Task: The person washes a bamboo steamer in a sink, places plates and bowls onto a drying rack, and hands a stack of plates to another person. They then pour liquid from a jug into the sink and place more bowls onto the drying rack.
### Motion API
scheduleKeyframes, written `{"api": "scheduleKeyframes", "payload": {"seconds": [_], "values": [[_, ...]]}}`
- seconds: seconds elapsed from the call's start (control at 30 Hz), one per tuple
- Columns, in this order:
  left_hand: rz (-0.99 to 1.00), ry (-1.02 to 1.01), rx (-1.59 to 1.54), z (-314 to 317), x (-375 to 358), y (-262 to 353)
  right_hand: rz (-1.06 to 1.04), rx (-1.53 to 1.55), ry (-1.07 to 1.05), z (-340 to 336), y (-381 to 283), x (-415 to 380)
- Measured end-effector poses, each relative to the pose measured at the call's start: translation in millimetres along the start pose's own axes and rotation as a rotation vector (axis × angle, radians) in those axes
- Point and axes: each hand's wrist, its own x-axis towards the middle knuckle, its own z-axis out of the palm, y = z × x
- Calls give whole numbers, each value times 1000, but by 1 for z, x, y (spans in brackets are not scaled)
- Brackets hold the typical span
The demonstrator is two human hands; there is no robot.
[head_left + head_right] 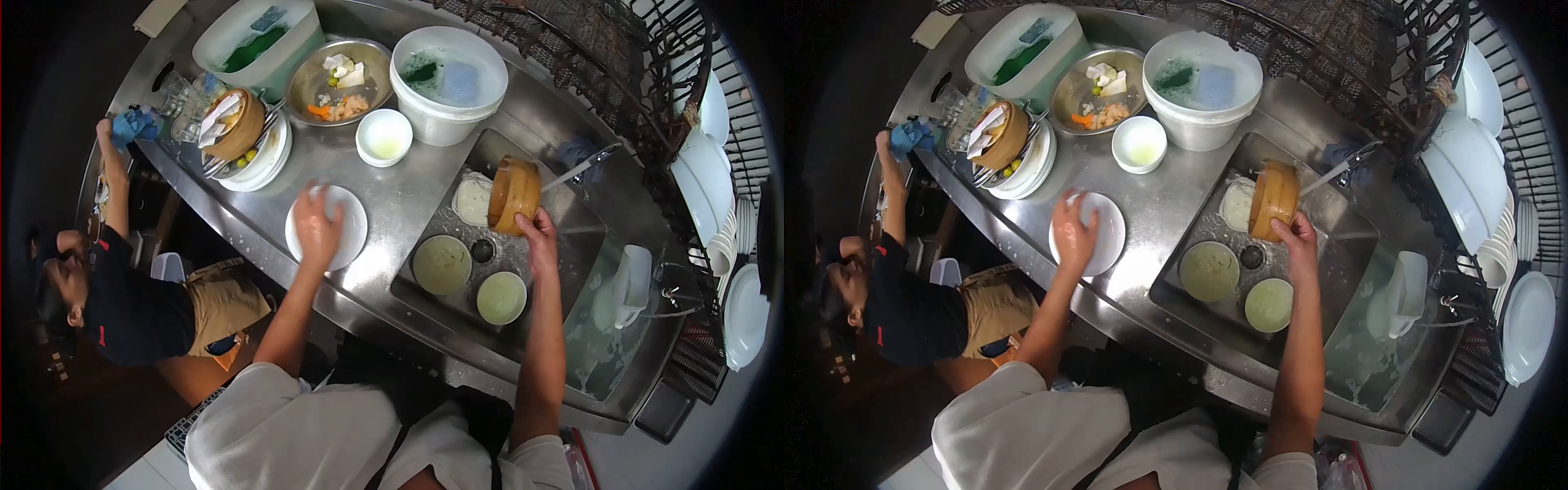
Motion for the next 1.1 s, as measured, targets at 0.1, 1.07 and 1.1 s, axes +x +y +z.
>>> {"api": "scheduleKeyframes", "payload": {"seconds": [0.1, 1.07, 1.1], "values": [[-111, -47, 225, -4, -20, -76, 52, -426, -140, -5, -7, -15], [-273, 263, -109, 60, -222, 129, -603, -1160, 253, -320, 36, -227], [-159, 77, -169, 56, -255, 171, -564, -1117, 284, -341, 46, -262]]}}
